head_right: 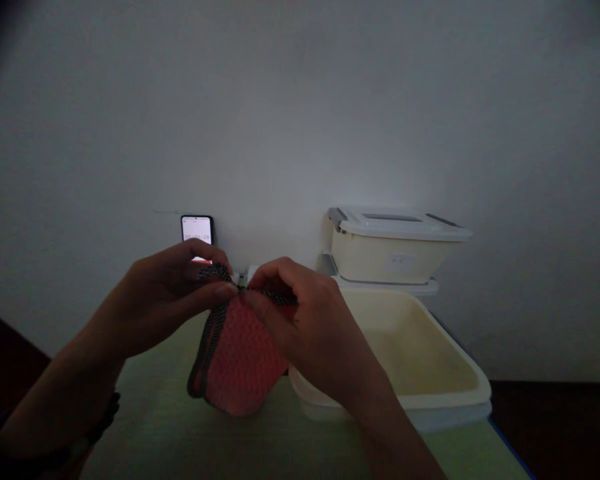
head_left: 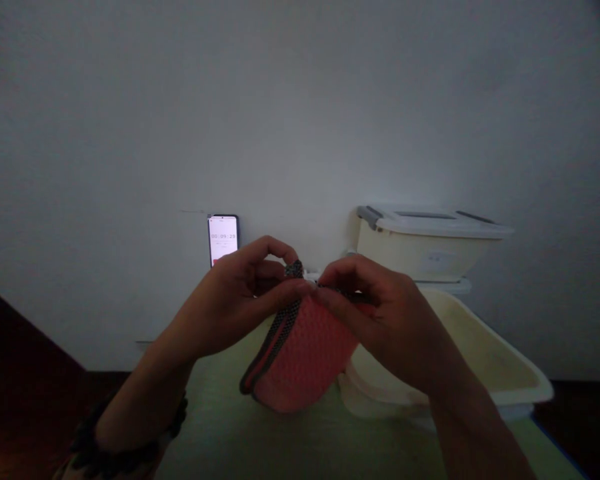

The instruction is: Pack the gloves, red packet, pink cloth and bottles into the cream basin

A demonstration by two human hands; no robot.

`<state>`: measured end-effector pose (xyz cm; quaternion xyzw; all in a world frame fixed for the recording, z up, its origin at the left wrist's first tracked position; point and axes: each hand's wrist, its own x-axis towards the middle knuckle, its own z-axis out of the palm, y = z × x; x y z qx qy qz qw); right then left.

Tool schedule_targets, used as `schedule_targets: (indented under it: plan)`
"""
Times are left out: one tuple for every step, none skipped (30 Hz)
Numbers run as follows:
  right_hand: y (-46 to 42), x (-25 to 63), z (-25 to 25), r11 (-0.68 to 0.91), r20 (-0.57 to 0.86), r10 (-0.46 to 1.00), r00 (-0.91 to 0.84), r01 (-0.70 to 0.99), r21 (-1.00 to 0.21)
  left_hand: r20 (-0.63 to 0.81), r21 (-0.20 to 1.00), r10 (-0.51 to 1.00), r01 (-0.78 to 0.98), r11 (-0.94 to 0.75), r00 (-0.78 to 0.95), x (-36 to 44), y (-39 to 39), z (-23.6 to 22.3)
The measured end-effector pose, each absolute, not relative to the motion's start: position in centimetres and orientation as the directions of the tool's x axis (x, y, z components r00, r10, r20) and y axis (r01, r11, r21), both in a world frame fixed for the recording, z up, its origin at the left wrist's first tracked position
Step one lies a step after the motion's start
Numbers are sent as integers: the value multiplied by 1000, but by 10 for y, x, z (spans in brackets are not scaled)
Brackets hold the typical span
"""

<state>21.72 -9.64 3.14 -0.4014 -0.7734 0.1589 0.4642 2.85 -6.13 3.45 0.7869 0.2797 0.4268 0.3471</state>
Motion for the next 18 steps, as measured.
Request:
schedule_targets:
  plan:
    - [-96, 217, 31, 622, 600, 768, -221, 477, -621, 459, 807, 738, 114, -579, 495, 29, -61, 34]
    - [-95, 218, 31, 613, 607, 771, -192, 479, -628, 442, 825, 738, 92, -558, 510, 29, -61, 34]
    - [-95, 218, 31, 602, 608, 776, -165, 480, -638, 434, 833, 737, 82, -548, 519, 29, -60, 34]
    - [-94, 219, 30, 592, 606, 782, -147, 479, -648, 436, 830, 735, 84, -552, 520, 29, -60, 34]
    - [-94, 219, 30, 583, 598, 789, -140, 476, -658, 446, 818, 732, 96, -567, 515, 29, -60, 34]
    - [-93, 220, 29, 577, 586, 797, -147, 472, -666, 461, 802, 726, 110, -587, 511, 30, -60, 34]
    - [-93, 220, 29, 573, 573, 804, -160, 467, -674, 473, 786, 717, 124, -606, 512, 30, -60, 34]
    - [-93, 220, 28, 572, 560, 809, -177, 458, -680, 478, 773, 709, 135, -620, 519, 31, -60, 33]
    - [-93, 220, 27, 573, 551, 812, -193, 445, -688, 479, 762, 701, 145, -631, 528, 32, -60, 33]
    - [-93, 219, 26, 575, 544, 813, -207, 431, -695, 478, 755, 695, 152, -637, 537, 32, -60, 33]
    - [-92, 219, 26, 577, 540, 814, -216, 414, -704, 477, 750, 691, 158, -642, 542, 32, -60, 33]
    - [-92, 219, 26, 579, 540, 813, -217, 397, -712, 476, 747, 691, 165, -644, 544, 32, -61, 33]
    - [-91, 219, 26, 579, 544, 813, -207, 382, -720, 470, 743, 691, 175, -645, 549, 31, -61, 33]
    - [-90, 219, 26, 578, 551, 813, -189, 371, -726, 459, 739, 690, 191, -646, 559, 31, -61, 33]
    - [-90, 219, 26, 576, 560, 813, -160, 365, -731, 440, 732, 687, 212, -647, 578, 31, -61, 32]
    - [-89, 220, 27, 573, 572, 811, -124, 363, -735, 415, 722, 681, 238, -650, 603, 30, -61, 32]
    - [-89, 221, 27, 570, 583, 808, -85, 363, -737, 386, 707, 673, 266, -655, 631, 30, -61, 32]
    - [-88, 222, 28, 566, 592, 804, -48, 365, -739, 354, 687, 665, 300, -662, 658, 30, -61, 32]
